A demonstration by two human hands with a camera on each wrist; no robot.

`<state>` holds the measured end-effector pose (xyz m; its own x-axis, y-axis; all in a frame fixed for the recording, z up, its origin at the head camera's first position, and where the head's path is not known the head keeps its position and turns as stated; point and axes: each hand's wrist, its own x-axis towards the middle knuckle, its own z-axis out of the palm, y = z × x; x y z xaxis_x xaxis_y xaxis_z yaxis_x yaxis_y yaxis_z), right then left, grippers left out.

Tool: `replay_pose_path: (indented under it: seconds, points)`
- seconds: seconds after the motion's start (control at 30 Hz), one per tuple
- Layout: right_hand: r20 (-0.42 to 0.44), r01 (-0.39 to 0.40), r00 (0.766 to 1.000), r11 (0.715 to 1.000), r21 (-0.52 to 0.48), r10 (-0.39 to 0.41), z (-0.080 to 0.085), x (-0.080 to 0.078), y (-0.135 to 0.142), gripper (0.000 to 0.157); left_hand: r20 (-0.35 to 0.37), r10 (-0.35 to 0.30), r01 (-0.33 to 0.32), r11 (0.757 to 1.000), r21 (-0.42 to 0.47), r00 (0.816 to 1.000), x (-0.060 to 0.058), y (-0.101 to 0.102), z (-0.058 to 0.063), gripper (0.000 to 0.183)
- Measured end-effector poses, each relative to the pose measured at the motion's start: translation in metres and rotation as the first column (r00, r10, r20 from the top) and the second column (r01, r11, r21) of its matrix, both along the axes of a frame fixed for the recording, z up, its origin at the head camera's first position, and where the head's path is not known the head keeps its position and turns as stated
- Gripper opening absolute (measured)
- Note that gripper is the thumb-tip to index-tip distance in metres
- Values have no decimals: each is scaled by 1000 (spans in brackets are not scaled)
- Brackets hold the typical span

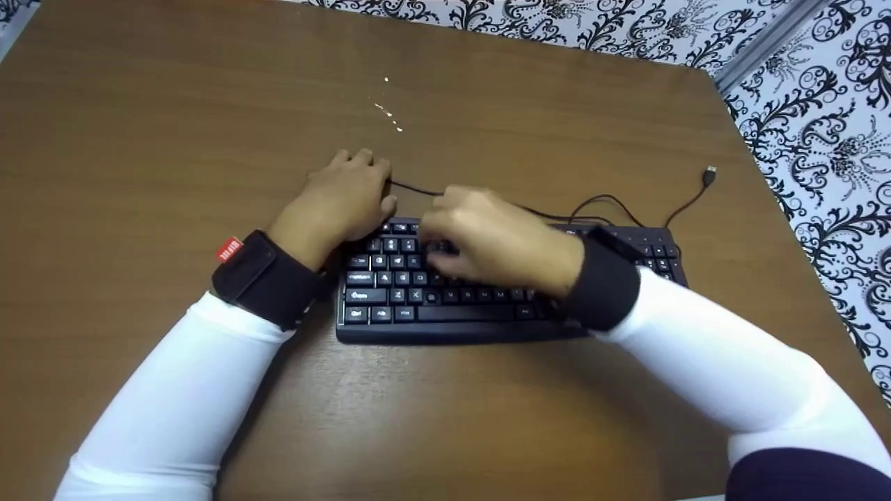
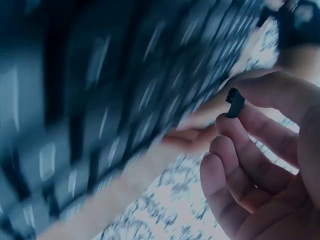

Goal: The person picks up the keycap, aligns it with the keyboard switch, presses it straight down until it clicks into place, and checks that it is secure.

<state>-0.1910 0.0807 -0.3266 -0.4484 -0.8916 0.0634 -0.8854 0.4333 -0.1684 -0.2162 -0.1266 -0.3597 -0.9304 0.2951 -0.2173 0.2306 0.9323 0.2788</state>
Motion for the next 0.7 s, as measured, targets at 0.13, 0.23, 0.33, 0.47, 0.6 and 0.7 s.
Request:
replay_pose_path:
  seconds: [0.13,0.23,0.33,0.47,0.6,0.7]
  points:
    - [-9,-49,999,999,-9,49,-6,20,3,13,3,3,-3,1000,5,1000,-1,0,0,55]
    - [5,-56,998,998,-12,56,-11,28,4,13,6,6,-6,1000,5,1000,-1,0,0,55]
    - [16,-56,998,998,-18,56,-16,30,5,14,13,7,-7,1000,4,1000,0,0,-1,55]
    - [16,-63,998,998,-25,64,-20,31,7,13,22,8,-8,1000,5,1000,1,0,0,57]
    - [12,-59,998,998,-31,59,-23,32,8,12,23,6,-6,1000,5,1000,1,-1,1,57]
    - [14,-33,999,999,-41,34,-24,33,10,13,22,4,-4,1000,5,1000,1,-1,1,57]
